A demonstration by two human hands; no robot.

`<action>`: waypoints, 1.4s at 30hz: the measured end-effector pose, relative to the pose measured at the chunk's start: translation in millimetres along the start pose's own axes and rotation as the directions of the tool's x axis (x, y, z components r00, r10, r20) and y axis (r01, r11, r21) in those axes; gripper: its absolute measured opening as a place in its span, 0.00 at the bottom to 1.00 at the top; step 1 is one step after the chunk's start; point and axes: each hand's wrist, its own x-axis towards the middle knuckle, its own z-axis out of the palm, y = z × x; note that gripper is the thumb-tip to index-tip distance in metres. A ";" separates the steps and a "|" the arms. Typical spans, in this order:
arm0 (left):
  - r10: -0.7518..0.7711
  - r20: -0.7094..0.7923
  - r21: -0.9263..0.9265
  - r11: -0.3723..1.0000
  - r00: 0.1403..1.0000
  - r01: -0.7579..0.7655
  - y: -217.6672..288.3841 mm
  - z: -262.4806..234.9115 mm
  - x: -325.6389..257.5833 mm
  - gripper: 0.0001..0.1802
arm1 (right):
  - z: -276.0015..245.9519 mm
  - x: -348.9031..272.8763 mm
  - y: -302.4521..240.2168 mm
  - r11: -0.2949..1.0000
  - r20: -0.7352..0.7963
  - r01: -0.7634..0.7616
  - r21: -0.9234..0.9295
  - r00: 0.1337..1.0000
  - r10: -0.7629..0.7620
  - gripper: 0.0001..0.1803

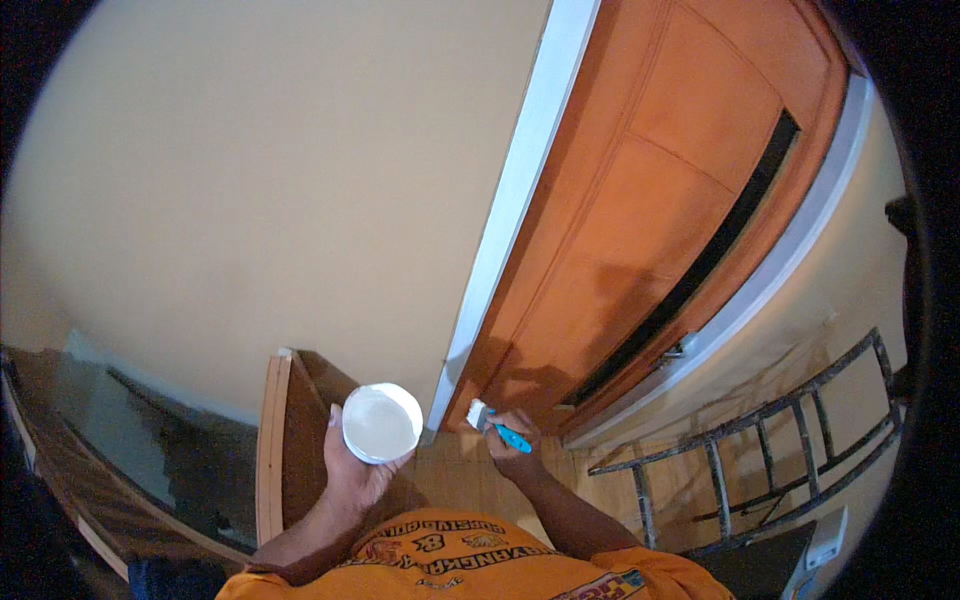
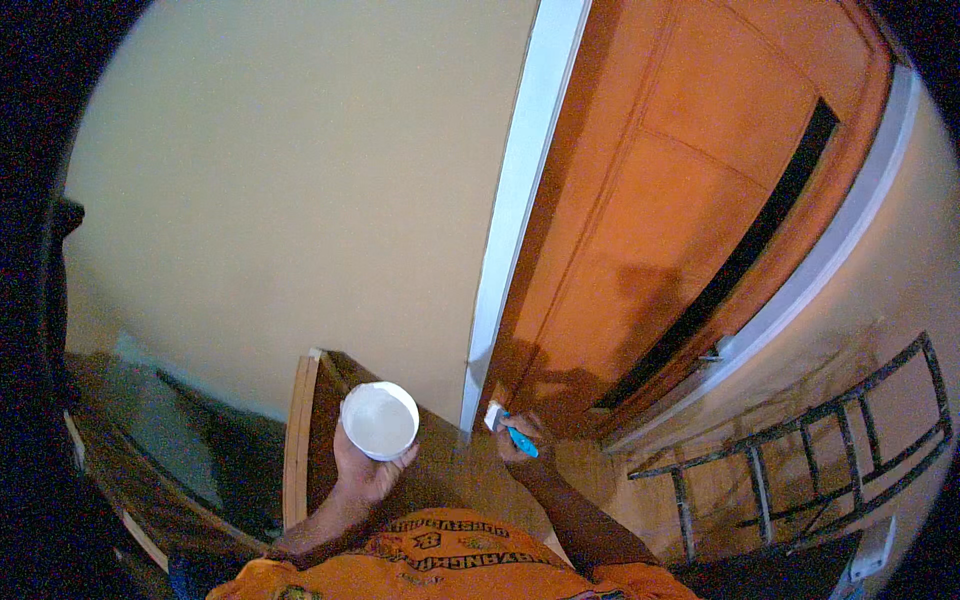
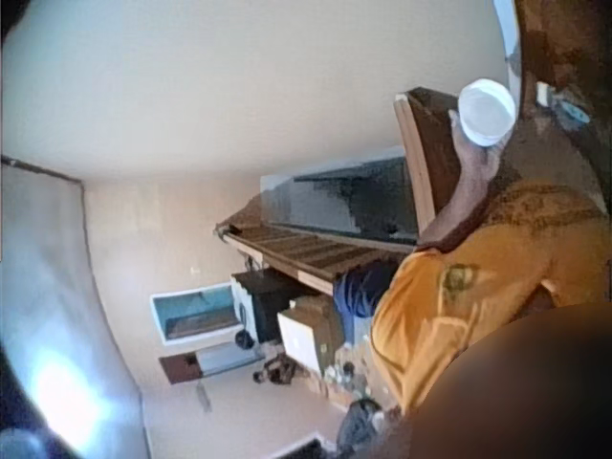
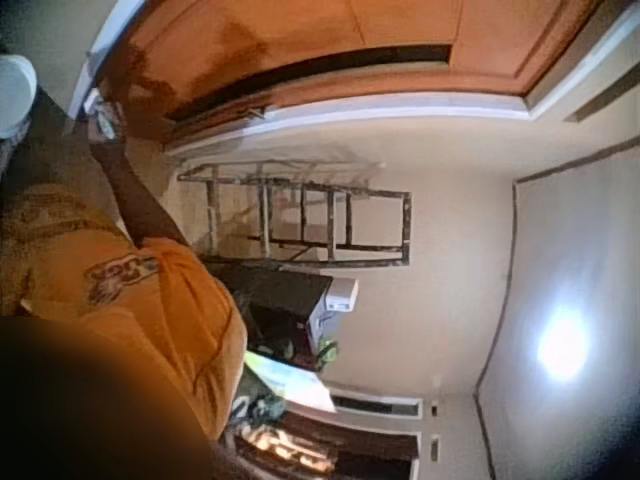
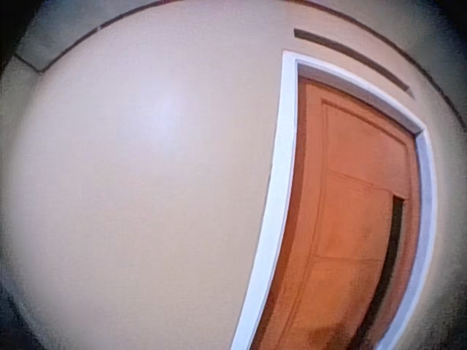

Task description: The person paints the white door frame trim using a paintbrush and a small container of white paint. They repeatedly dip the brush into the paint and apply it to the vertical and horizontal sections of the frame around a wooden door.

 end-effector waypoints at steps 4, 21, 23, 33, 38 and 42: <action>0.060 -0.009 -0.024 0.998 0.998 -0.060 -13.8 -6.3 -5.8 0.39 | -11.8 -18.7 1.9 0.968 0.139 -0.242 0.075 0.963 0.230 0.04; 0.108 0.102 -0.139 0.986 0.989 -0.094 -121.3 -7.1 -65.8 0.43 | -120.6 -87.9 86.8 0.576 0.228 -0.603 0.552 0.774 0.591 0.10; 0.126 0.149 -0.176 0.979 0.981 -0.099 -129.4 -1.4 -75.4 0.43 | -125.2 -98.4 96.1 0.551 0.277 -0.605 0.575 0.777 0.565 0.10; 0.121 0.038 -0.204 0.973 0.992 -0.111 -149.3 24.0 -103.1 0.46 | -104.6 -113.6 149.2 0.321 0.274 -0.495 0.808 0.797 0.538 0.03; 0.091 0.100 -0.187 0.980 0.991 -0.071 -155.5 29.0 -102.9 0.45 | -79.2 -118.1 191.4 0.274 0.259 -0.449 0.850 0.811 0.524 0.05; 0.092 0.126 -0.161 0.984 0.988 -0.071 -158.4 15.7 -98.5 0.46 | -72.2 -124.5 200.3 0.193 0.215 -0.373 0.907 0.808 0.548 0.07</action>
